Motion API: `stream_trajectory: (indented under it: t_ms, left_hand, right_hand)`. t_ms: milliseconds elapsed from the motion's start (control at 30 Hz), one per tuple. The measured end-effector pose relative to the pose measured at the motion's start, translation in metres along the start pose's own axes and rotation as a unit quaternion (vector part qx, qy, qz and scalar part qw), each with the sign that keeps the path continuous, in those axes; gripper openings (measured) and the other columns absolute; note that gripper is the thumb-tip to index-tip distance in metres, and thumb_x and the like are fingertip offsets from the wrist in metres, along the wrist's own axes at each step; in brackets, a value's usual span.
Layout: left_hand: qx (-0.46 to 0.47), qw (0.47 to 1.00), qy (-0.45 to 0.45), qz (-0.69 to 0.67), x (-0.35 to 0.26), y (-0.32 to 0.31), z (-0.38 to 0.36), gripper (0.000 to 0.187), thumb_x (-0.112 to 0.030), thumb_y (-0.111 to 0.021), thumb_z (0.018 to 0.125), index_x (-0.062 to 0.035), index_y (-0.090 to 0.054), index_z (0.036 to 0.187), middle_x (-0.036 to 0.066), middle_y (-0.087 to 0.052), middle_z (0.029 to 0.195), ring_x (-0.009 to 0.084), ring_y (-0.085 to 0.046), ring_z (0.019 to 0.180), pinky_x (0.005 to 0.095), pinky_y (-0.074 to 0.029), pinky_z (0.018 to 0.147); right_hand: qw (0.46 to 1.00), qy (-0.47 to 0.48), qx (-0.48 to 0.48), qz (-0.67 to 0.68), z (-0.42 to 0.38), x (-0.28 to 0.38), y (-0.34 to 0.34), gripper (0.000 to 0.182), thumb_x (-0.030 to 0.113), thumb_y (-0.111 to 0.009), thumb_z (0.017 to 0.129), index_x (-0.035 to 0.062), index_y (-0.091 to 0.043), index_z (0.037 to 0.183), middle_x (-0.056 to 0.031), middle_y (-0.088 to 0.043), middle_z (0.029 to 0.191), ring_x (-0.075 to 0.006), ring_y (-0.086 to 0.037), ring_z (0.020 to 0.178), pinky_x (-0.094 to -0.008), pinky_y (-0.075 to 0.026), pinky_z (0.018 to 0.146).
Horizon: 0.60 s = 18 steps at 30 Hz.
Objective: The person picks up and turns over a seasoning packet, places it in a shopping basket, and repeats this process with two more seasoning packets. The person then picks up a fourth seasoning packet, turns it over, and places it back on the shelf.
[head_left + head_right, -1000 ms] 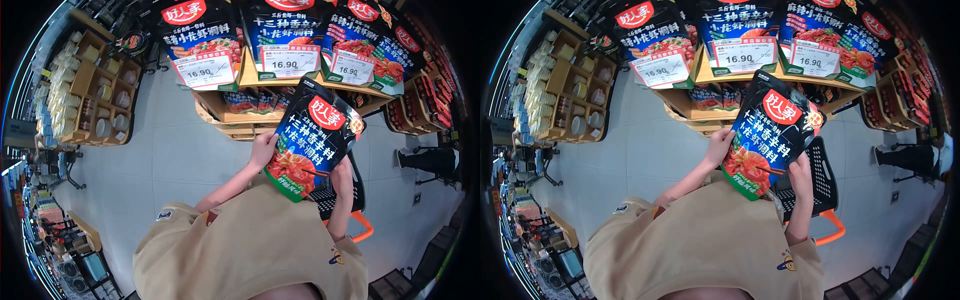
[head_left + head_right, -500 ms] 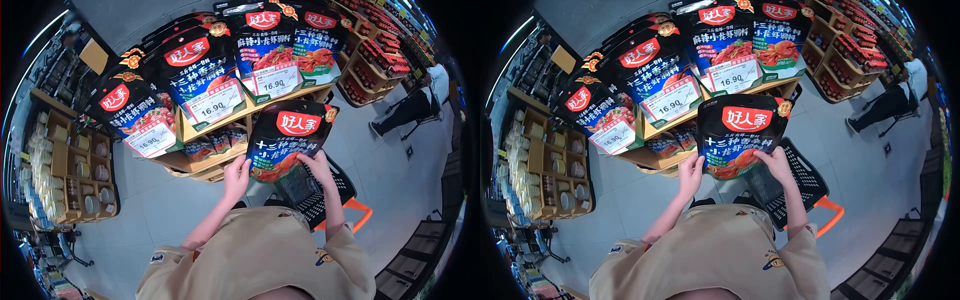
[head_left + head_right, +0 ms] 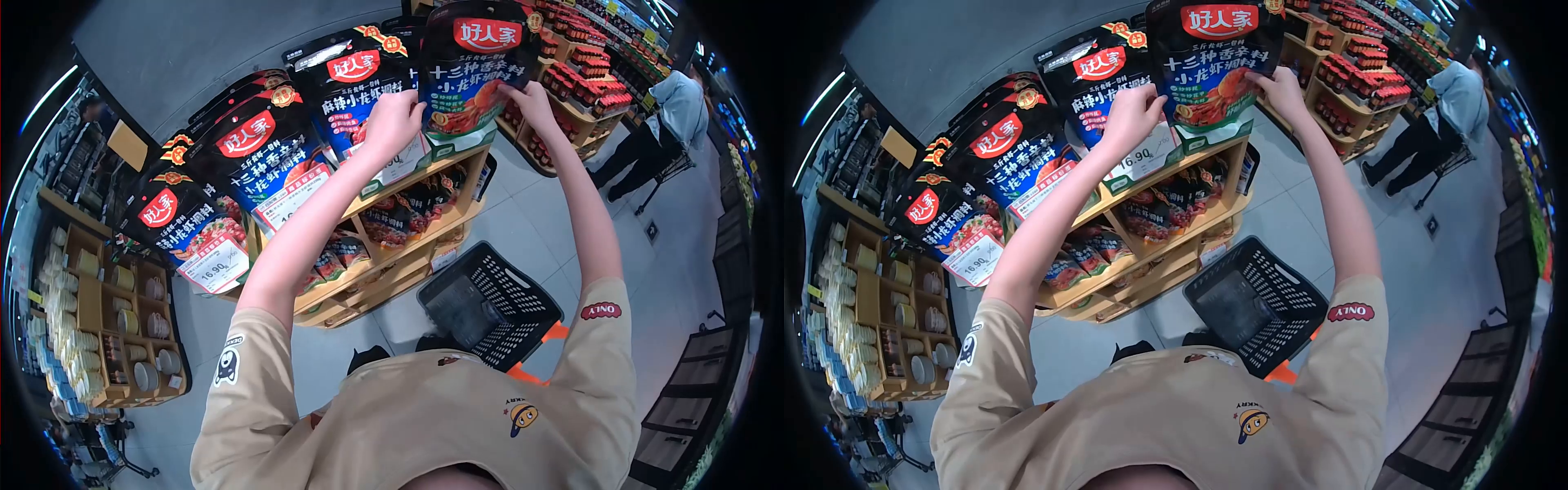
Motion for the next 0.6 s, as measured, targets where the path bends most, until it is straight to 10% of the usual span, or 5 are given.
stream_trajectory:
  t_ms: [600]
  left_hand:
    - [0.111,0.973,0.156,0.126,0.059,-0.051,0.006,0.02,-0.025,-0.06,0.07,-0.0058,-0.064,0.071,0.012,-0.061,0.066,0.027,-0.06,0.067,0.0353,-0.048,0.06]
  right_hand:
    - [0.998,0.001,0.049,-0.028,0.04,-0.082,-0.028,0.025,0.023,-0.062,0.075,-0.002,-0.064,0.075,-0.0069,-0.062,0.062,-0.0108,-0.058,0.054,-0.0245,-0.046,0.052]
Point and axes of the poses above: each hand's wrist, its own z-axis towards the middle knuckle, its own y-axis out of the back of the hand, x = y × z, the point moved 10 cm from there along z, towards the middle knuckle
